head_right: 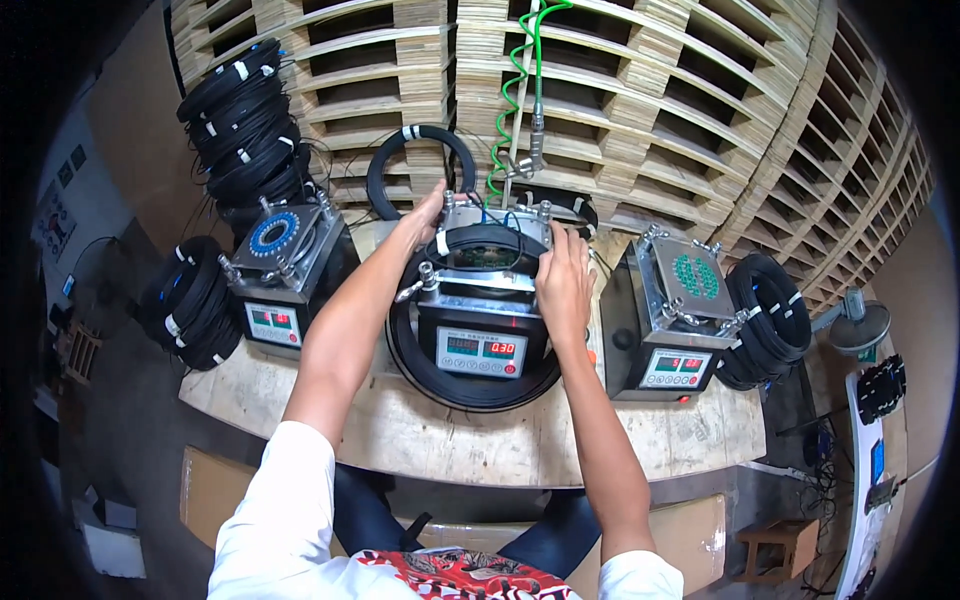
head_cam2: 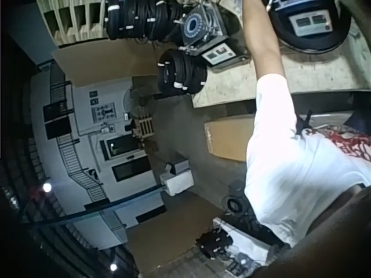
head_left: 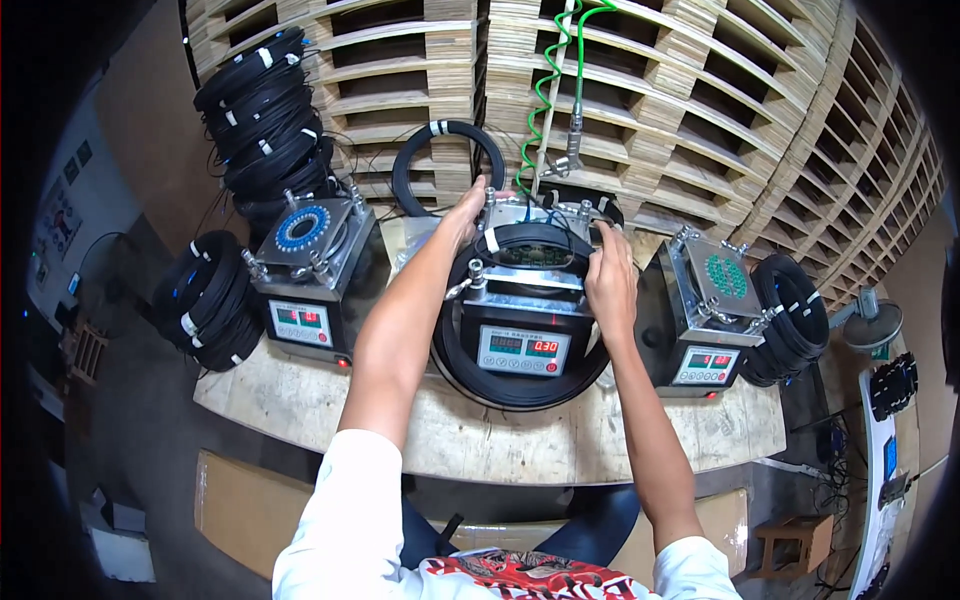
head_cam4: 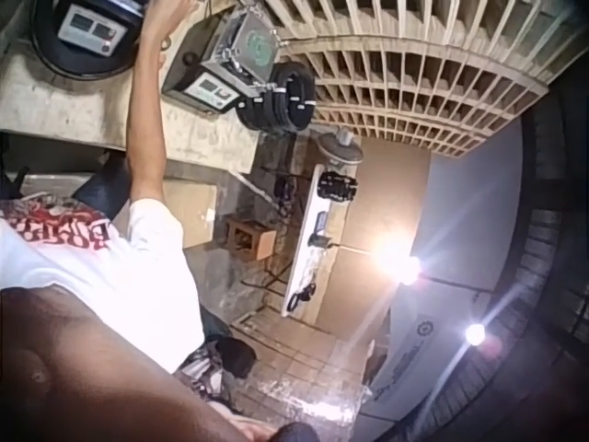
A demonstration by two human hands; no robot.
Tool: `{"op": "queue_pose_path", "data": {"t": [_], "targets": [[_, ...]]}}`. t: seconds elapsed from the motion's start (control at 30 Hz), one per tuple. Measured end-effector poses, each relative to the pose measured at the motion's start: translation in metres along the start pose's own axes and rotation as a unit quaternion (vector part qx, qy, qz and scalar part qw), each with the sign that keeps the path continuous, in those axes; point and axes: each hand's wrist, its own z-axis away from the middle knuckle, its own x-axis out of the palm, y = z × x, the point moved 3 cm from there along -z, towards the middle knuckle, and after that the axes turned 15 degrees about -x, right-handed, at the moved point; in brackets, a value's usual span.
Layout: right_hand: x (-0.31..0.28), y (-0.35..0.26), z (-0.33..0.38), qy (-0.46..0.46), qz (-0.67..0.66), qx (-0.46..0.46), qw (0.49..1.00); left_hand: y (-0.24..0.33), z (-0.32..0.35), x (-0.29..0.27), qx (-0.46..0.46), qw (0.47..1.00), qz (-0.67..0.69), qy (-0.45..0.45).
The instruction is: Operating a specialized machine to coil or process lengths of black cable.
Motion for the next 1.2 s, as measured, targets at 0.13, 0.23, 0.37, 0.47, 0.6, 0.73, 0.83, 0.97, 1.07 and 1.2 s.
{"op": "queue_pose_path", "data": {"t": [0.13,0.23,0.37,0.47,0.6,0.73,0.83,0.97,1.07,1.2], "targets": [[0.007,-0.006,-0.002,0.028,-0.016,-0.027,0.999,-0.011,0.009,-0.034,0.027,0.995,-0.055,0.076],[0.002,0.007,-0.002,0.032,0.000,-0.030,0.999,-0.028,0.051,-0.019,0.274,0.939,-0.149,0.143],[0.000,0.007,-0.001,0.037,0.012,-0.019,0.999,-0.060,0.135,-0.028,0.488,0.789,-0.232,0.293],[0.003,0.009,0.001,0.055,0.041,-0.031,0.997,-0.093,0.215,-0.009,0.516,0.705,-0.341,0.346],[0.002,0.004,0.001,0.060,0.044,-0.032,0.997,-0.117,0.241,-0.004,0.542,0.643,-0.458,0.290],[0.001,0.009,0.003,0.059,0.031,-0.023,0.998,-0.110,0.246,0.000,0.500,0.638,-0.522,0.267],[0.001,0.005,0.004,0.063,0.026,-0.024,0.997,-0.110,0.245,-0.004,0.409,0.679,-0.555,0.254],[0.001,0.006,0.004,0.055,0.013,-0.010,0.998,-0.122,0.250,0.003,0.421,0.694,-0.504,0.293],[0.001,0.006,0.002,0.057,0.011,-0.015,0.998,-0.124,0.244,0.002,0.433,0.695,-0.482,0.312],[0.002,0.007,0.003,0.070,0.007,-0.022,0.997,-0.128,0.236,0.001,0.400,0.724,-0.452,0.333]]}}
